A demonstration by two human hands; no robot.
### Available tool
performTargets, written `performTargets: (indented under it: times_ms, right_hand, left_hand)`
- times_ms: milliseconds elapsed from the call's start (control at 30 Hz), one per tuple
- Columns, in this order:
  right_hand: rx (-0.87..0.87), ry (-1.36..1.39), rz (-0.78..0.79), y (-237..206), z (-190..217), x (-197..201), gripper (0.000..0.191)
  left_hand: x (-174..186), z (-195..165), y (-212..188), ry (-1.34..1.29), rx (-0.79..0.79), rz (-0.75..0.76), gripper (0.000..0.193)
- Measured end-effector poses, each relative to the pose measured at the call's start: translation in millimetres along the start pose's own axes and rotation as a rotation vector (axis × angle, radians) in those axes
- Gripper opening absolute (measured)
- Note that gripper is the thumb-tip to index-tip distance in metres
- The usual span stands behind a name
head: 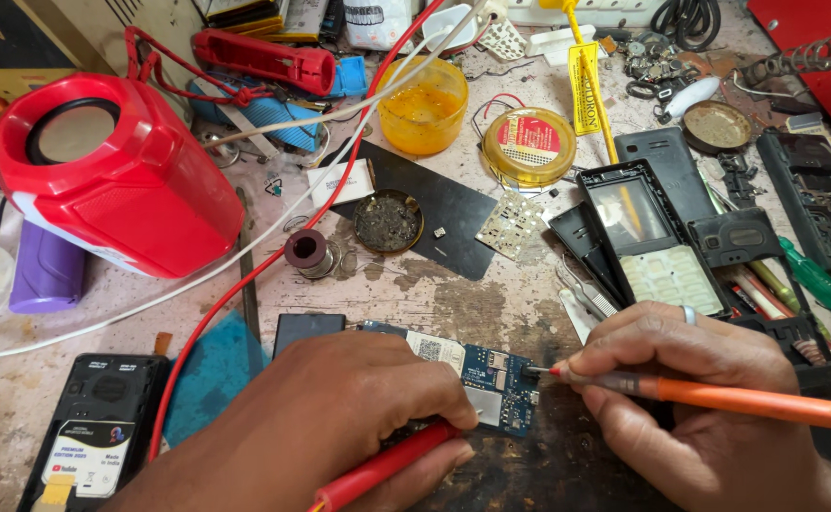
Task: The person disassembles a mobile phone, removes the back cover and battery, then uses a multimeter to test the motherboard. They reconnect the display cable, reassemble the phone, and power it on to confirm the screen displays the Jio startup logo.
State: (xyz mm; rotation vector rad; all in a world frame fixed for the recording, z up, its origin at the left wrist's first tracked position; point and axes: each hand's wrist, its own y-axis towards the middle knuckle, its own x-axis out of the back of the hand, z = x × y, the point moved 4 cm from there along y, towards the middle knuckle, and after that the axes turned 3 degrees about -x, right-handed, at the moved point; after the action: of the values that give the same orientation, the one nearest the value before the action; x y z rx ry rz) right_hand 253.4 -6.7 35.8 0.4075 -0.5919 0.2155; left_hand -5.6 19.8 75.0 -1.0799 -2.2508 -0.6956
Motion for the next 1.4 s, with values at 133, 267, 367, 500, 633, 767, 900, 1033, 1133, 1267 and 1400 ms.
performTargets:
  times_ms: [133, 267, 367, 500, 633, 767, 900, 1033, 1133, 1267, 1400]
  right_hand:
    - [-0.146, 0.029, -0.001, -6, -8, -3, 0.021]
    - [-0.065, 0.135, -0.042, -7, -8, -5, 0.019]
    - [-0.073, 0.076, -0.042, -8, -8, -5, 0.021]
    - [-0.084, 0.054, -0.032, -9, -9, -4, 0.021]
    - [-0.076, 0.056, -0.020, -9, -11, -4, 0.020]
    - [-0.094, 0.054, -0.047, -9, -13, -6, 0.018]
    - [-0.084, 0.046, -0.061, -10, -14, -6, 0.019]
    - [-0.099, 0.047, -0.053, -10, -15, -5, 0.019]
    - [-0.093, 0.073, -0.051, -11, -15, -5, 0.020]
    - [-0.093, 0.054, -0.042, -11, -16, -5, 0.021]
    - [-0.095, 0.007, -0.029, -9, -16, -3, 0.022]
  left_hand:
    - [-1, 1, 0, 0.013, 0.022, 0.014, 0.016]
    - [-2, 1, 0, 0.011, 0.014, 0.011, 0.015]
    - [-2, 2, 0, 0.014, 0.023, 0.023, 0.015]
    - [-1, 2, 0, -0.001, 0.036, 0.029, 0.015]
    - [0, 0, 0, -0.013, 0.019, 0.003, 0.015]
    - [0, 0, 0, -0.012, 0.025, 0.008, 0.015]
    - [0, 0, 0, -0.010, 0.021, -0.002, 0.015]
    - [0, 1, -1, 0.001, 0.023, 0.000, 0.015]
    - [0, 2, -1, -0.004, 0.031, 0.009, 0.015]
    - [0, 2, -1, 0.003, 0.029, 0.005, 0.015]
    - [0, 2, -1, -0.005, 0.030, 0.010, 0.016]
